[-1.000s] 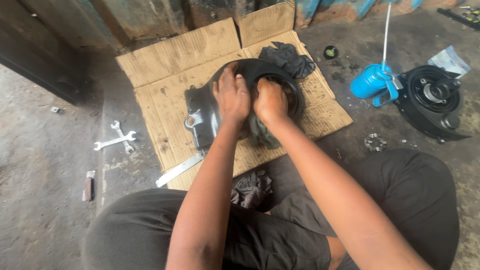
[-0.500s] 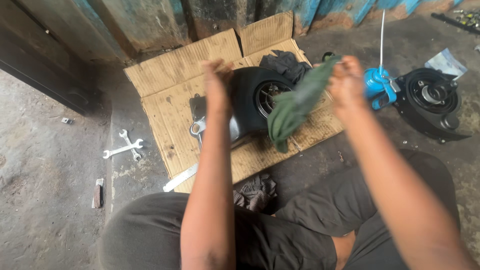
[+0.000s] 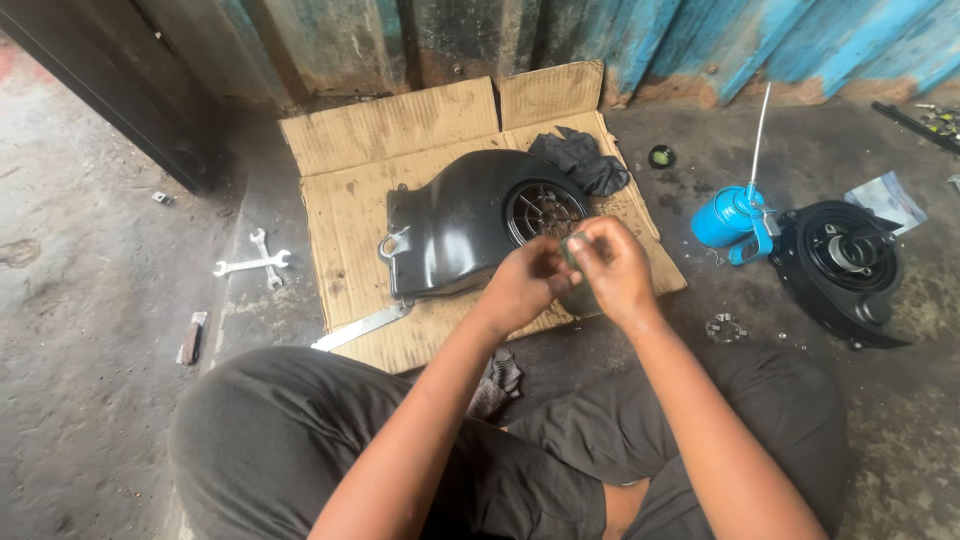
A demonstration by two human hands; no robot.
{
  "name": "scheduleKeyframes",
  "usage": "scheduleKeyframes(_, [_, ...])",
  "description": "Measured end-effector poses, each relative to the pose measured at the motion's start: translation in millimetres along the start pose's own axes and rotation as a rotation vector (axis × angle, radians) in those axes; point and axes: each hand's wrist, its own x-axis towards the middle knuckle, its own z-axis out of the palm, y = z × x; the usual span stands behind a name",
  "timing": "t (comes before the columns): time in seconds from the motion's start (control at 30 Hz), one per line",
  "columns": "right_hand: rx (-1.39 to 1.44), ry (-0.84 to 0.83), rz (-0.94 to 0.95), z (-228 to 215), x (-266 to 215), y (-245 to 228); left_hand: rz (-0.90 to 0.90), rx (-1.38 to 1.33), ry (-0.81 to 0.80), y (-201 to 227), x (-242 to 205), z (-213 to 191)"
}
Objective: The person cleans a black engine cover component using a cloth and an oiler, wiping both the exterior and interior surfaces.
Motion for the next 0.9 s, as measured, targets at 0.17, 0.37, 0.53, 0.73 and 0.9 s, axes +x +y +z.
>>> scheduleKeyframes(0.17, [-0.057, -0.073, 0.031, -3.2, 3.5, -2.2, 0.071, 0.156, 0.117, -17.1, 8.2, -11.8])
scheduleKeyframes(0.37, [0.057, -0.002, 0.057, -15.2, 12.2, 0.6, 0.196, 0.097, 0.193, 11.1, 24.6, -14.5])
scheduleKeyframes(0.53, [0.562, -0.003, 0.347, -11.1, 12.4, -33.2, 0.426, -0.029, 0.244, 31.7, 32.1, -17.2])
scheduleKeyframes(0.73, [0.708, -0.033, 0.525, -1.1, -3.3, -67.6, 0.449, 0.177, 0.400, 86.4, 14.3, -20.6])
scheduleKeyframes(0.9, [0.301, -0.029, 0.146, -25.7, 5.6, -66.3, 0.325, 0.477, 0.266, 134.0, -3.0, -39.9])
